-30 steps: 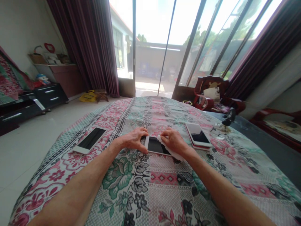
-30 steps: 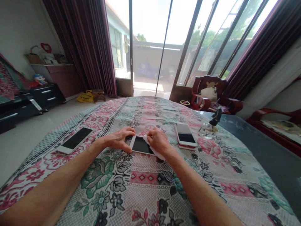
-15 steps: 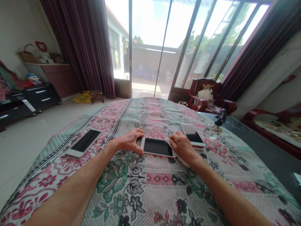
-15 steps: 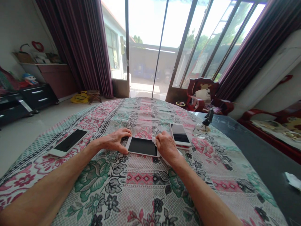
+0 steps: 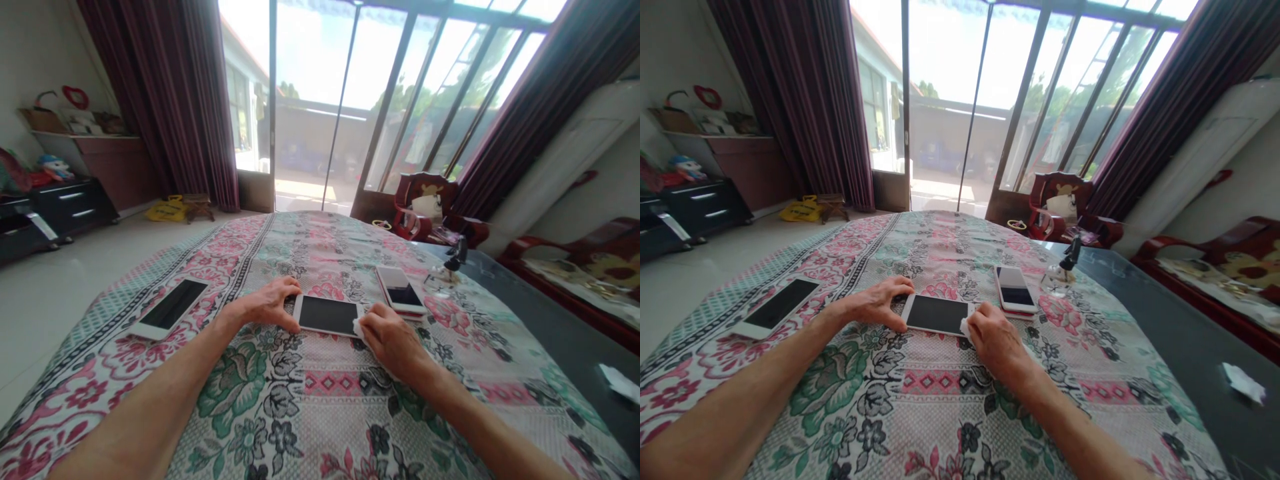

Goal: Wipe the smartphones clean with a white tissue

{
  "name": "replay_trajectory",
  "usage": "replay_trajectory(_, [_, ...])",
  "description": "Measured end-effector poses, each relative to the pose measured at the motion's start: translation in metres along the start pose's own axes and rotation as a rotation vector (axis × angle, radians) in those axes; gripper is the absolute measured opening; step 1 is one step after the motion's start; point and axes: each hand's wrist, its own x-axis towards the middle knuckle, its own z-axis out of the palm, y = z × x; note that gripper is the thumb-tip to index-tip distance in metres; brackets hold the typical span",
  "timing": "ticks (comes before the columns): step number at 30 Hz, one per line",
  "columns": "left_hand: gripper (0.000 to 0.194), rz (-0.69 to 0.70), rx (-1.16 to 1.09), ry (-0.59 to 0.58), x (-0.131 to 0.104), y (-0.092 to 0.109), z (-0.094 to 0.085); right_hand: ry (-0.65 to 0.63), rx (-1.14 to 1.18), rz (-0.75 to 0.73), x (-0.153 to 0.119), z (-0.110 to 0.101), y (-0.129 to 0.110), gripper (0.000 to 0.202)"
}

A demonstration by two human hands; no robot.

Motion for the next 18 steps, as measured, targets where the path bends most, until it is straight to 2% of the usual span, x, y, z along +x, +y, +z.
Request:
replay_trajectory(4, [0.071, -0.001, -0.003, -0.008, 0.0, 0.001, -0.001, -0.029, -0.002, -0.013, -0.002, -0.002, 0.0, 0.022])
replay_trajectory(12, [0.072, -0.018, -0.05, -0.024, -0.001, 0.006, -0.005, 0.044, -0.036, 0.043, 0.037, 0.005, 0.007, 0.023])
replay_trajectory(18, [0.075, -0.033, -0.053, -0.019, -0.002, 0.009, -0.006, 0.075, -0.073, 0.096, 0.044, 0.013, 0.012, 0.021])
